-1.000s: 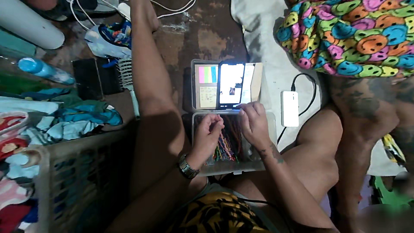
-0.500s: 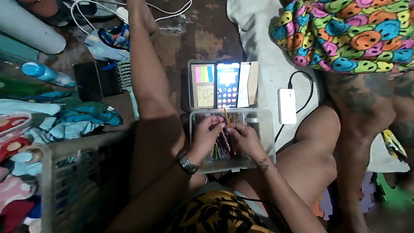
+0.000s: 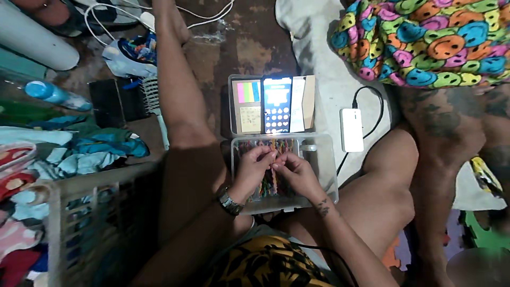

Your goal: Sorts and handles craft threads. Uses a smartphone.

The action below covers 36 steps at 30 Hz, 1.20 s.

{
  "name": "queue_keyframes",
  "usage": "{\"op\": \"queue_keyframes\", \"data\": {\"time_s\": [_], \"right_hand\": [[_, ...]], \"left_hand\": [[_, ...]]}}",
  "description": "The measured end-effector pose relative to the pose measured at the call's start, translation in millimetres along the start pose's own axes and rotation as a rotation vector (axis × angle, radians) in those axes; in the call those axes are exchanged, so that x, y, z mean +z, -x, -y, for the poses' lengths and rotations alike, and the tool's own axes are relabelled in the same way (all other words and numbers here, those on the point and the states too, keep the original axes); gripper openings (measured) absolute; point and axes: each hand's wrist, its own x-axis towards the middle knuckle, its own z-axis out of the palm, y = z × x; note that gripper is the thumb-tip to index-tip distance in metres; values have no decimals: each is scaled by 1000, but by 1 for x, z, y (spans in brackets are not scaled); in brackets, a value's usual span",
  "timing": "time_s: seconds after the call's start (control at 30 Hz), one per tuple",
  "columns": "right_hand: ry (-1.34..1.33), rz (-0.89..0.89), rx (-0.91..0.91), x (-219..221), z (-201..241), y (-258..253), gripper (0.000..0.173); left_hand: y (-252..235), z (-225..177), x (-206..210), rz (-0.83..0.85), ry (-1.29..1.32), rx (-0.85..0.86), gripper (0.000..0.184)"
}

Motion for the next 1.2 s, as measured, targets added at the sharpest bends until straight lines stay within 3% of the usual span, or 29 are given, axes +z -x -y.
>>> {"op": "queue_keyframes", "data": {"time_s": [0.17, 0.33, 0.47, 0.8, 0.9, 1.0, 1.2], "right_hand": [[531, -276, -296, -18, 7, -22, 25], [900, -252, -319, -34, 7, -55, 40], [991, -223, -297, -33, 3, -63, 48], [1093, -78, -307, -14, 16, -84, 48], [1027, -84, -330, -17, 18, -83, 48], [683, -125, -427, -22, 25, -65, 43], [18, 17, -38, -24, 30, -24, 19]], "left_hand": [[0, 2, -3, 35, 25, 10, 11], [1, -5, -1, 74, 22, -74, 17], [2, -4, 0, 74, 41, -104, 21], [3, -4, 1, 93, 8, -114, 19], [3, -5, 0, 82, 3, -113, 19], [4, -8, -1, 69, 14, -117, 19], [6, -9, 1, 127, 88, -85, 12]]}}
